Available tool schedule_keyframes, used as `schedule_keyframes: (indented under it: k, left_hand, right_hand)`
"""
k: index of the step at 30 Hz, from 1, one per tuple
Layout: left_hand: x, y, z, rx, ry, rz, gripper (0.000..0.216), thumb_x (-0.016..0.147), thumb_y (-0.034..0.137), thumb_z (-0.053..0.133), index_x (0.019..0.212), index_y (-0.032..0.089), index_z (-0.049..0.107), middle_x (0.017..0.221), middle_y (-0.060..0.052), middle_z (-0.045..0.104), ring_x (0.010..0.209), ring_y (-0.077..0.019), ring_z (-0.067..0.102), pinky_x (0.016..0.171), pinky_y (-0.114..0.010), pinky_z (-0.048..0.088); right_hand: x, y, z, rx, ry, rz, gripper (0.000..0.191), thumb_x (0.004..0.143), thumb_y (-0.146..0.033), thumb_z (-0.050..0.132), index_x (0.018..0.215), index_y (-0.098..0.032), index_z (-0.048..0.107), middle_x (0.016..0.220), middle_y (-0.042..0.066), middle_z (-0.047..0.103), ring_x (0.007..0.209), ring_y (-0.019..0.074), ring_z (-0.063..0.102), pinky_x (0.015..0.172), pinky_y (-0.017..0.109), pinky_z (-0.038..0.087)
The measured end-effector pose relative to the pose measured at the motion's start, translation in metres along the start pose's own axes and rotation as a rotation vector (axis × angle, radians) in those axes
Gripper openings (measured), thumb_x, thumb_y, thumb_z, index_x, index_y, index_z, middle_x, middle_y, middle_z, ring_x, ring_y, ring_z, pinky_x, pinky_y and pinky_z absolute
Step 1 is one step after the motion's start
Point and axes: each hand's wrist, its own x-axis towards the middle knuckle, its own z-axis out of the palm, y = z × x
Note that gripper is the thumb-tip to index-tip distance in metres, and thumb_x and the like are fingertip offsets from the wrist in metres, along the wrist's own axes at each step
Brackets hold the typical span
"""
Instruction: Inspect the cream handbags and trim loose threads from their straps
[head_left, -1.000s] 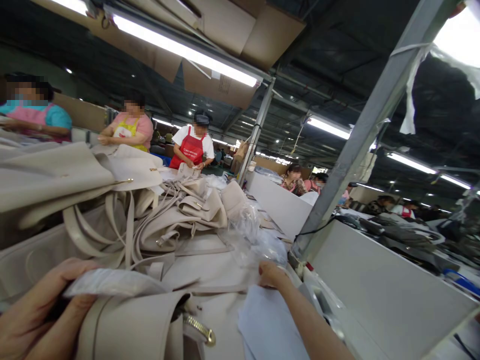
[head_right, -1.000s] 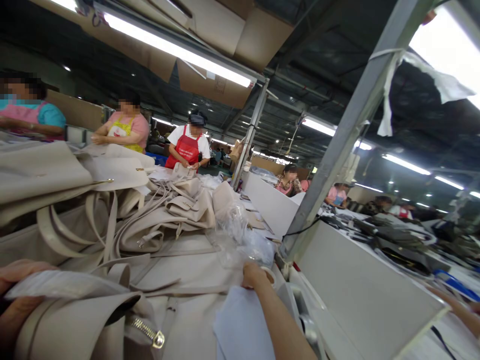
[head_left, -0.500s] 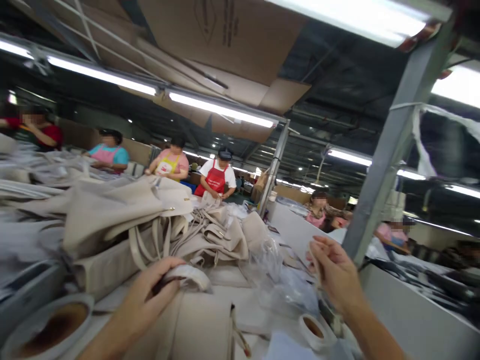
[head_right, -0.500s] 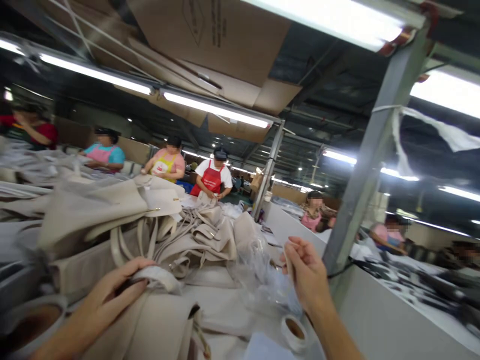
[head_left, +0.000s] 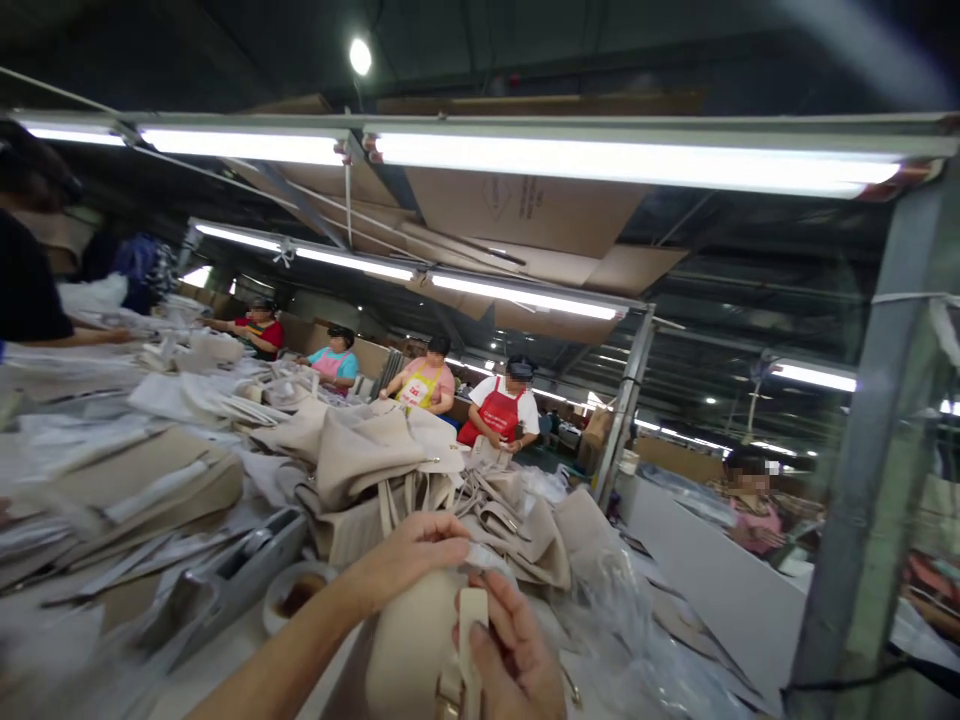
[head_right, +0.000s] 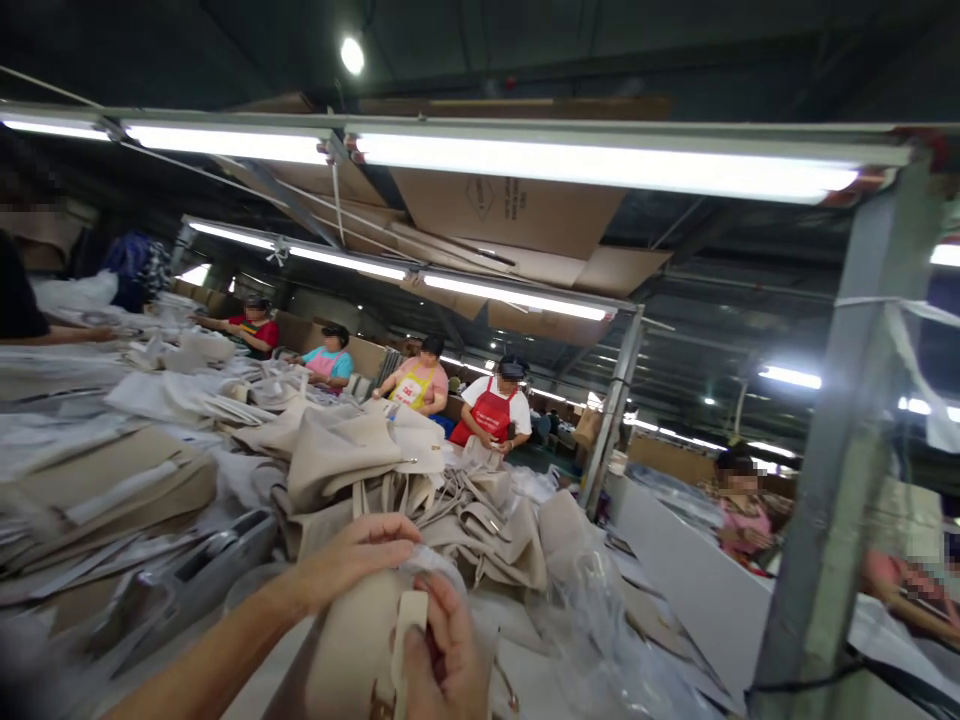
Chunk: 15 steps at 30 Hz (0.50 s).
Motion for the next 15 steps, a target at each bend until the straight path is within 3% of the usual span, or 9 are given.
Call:
schedule_keyframes:
  k: [2,5,11,15]
  left_hand:
    - [-0.005,0.005,-0.001,0.030,-0.037,-0.016,0.036,0.067,0.043,0.071,0.092,0.017,0.068,0.076,0.003,0.060,0.073,-0.0148,0.050,0.067,-0.025,0.035]
    - [-0.007,0.009,-0.001,0.093,-0.126,-0.058,0.032,0.057,0.035,0.079,0.079,0.017,0.065,0.064,0.007,0.052,0.063,-0.0119,0.043,0.059,-0.024,0.029]
    - [-0.001,0.019,0.004,0.160,-0.295,-0.088,0.032,0.050,0.038,0.082,0.061,0.017,0.060,0.056,0.006,0.050,0.059,-0.0113,0.039,0.055,-0.024,0.025]
    - [-0.002,0.020,0.008,0.153,-0.256,-0.076,0.031,0.054,0.039,0.077,0.059,0.017,0.055,0.056,0.007,0.047,0.057,-0.0103,0.037,0.054,-0.024,0.024]
  right_hand:
    - [0.003,0.001,-0.002,-0.076,0.060,-0.095,0.048,0.057,-0.032,0.084,0.099,-0.025,0.062,0.091,0.005,0.081,0.084,0.0234,0.074,0.073,0.029,0.058]
    - [0.002,-0.002,-0.006,-0.170,0.044,-0.108,0.042,0.062,-0.039,0.083,0.091,-0.026,0.055,0.079,0.003,0.079,0.063,0.0203,0.071,0.061,0.029,0.056]
    - [-0.002,-0.015,-0.002,-0.200,0.036,-0.070,0.043,0.061,-0.043,0.082,0.090,-0.026,0.054,0.083,0.003,0.077,0.086,0.0269,0.074,0.070,0.034,0.059]
    - [-0.010,-0.016,0.000,-0.132,0.064,-0.076,0.051,0.060,-0.051,0.084,0.090,-0.027,0.052,0.081,0.001,0.076,0.066,0.0212,0.071,0.057,0.030,0.058]
